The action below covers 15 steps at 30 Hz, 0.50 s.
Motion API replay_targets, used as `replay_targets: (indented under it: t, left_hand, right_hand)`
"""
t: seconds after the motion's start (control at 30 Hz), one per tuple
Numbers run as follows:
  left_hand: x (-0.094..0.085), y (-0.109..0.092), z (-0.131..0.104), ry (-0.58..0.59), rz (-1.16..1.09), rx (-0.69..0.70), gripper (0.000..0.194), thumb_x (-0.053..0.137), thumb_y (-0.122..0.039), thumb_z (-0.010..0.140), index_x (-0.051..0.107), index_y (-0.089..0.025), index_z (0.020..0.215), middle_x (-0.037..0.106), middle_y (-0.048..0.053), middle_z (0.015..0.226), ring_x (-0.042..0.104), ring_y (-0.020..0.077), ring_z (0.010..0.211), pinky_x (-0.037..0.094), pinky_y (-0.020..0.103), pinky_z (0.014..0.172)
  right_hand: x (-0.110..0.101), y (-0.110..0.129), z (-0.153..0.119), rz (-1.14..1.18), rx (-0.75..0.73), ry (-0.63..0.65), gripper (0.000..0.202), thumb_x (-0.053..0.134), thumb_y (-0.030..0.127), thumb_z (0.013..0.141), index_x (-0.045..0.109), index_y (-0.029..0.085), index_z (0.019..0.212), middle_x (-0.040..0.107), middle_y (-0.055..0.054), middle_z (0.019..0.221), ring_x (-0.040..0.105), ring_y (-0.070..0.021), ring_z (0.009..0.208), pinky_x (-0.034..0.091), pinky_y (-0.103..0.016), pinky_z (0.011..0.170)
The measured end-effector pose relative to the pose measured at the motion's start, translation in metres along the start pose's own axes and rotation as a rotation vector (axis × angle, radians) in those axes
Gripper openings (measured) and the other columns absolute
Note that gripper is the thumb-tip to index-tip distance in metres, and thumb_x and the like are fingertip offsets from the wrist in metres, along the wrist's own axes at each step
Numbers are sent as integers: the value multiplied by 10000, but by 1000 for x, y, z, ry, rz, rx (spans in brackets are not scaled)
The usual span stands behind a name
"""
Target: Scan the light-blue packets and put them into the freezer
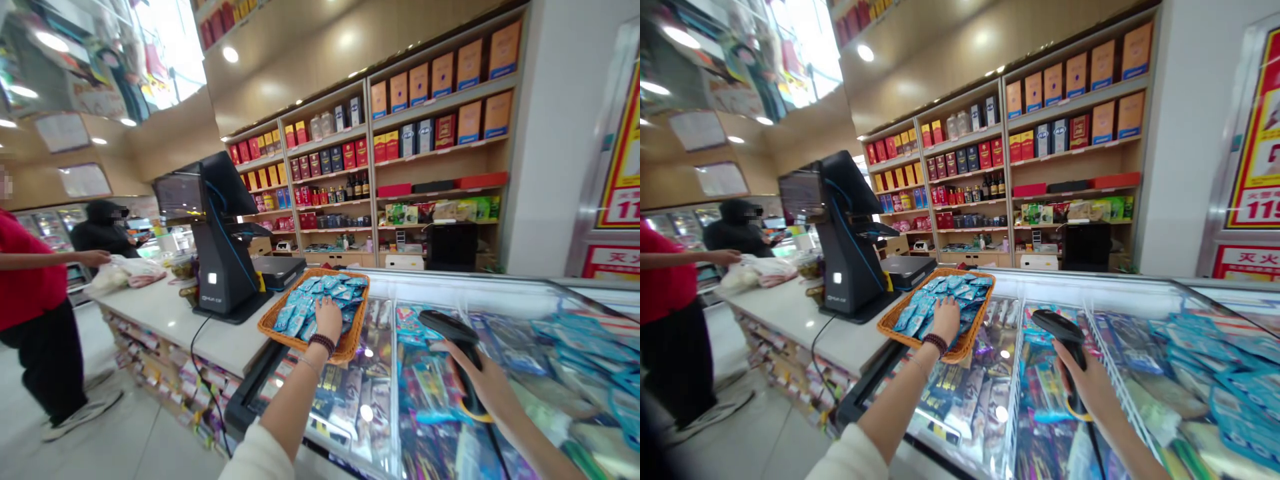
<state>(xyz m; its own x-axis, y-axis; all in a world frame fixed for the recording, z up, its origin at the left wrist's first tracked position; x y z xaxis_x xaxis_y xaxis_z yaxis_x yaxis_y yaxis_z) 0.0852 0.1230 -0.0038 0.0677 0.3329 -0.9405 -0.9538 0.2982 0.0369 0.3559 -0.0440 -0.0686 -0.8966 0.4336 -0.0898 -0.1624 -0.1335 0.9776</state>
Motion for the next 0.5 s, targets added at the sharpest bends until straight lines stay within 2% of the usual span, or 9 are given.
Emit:
replay_targets:
  t: [0.1,0.23,0.3,0.4,0.47,0.5]
  left_hand:
    - [2,-9,-6,31,-61,77,413,354,-137,1003,706,-81,1211,643,228,1379,454,330,1431,283,512,1216]
    - [1,-14,-12,62,-240,139,340,433,-252,1022,730,-100,1090,671,213,1335,589,317,1274,396,443,1132]
    - [-2,-10,-11,71,-258,80,281,507,-193,982,684,-98,1179,689,193,1301,610,298,1248,402,419,1123]
    - [-8,-3,-7,64,-234,-71,466,686,-180,873,586,-92,1320,654,188,1351,577,322,1301,424,410,1101]
    - [-11,0,-5,52,-231,-138,541,777,-211,806,594,-91,1300,613,210,1391,568,351,1311,455,403,1061]
    - [-13,0,-4,40,-245,-149,508,785,-218,801,617,-95,1264,612,213,1384,577,353,1299,465,396,1043]
  right_hand:
    - [-5,-1,-1,46,22,-40,570,665,771,754,593,233,583,514,12,378,458,-142,336,412,-286,380]
    - [-6,1,-4,127,21,-59,513,728,709,736,580,239,593,535,19,405,458,-135,336,405,-281,373]
    - [-6,4,-6,152,19,-58,485,759,670,731,570,241,605,532,28,407,457,-132,336,400,-275,371]
    - [-7,7,-9,152,14,-64,476,762,662,735,585,234,624,537,28,420,459,-133,339,400,-278,374]
    - [-8,8,-10,146,6,-58,507,739,700,736,592,232,608,532,22,419,458,-136,340,402,-286,377]
    - [-8,9,-10,144,2,-52,530,727,725,732,588,233,591,526,19,414,458,-137,341,404,-290,380]
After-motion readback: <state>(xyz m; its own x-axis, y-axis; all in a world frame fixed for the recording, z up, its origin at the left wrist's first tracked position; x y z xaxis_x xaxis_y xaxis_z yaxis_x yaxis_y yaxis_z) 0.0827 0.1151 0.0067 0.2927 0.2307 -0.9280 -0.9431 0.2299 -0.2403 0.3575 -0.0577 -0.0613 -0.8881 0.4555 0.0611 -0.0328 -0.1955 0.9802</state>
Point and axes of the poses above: each hand's wrist, its own z-axis towards the middle knuckle, its own x-axis out of the palm, y = z × x, the point moved 4 cm from there along z, towards the middle knuckle
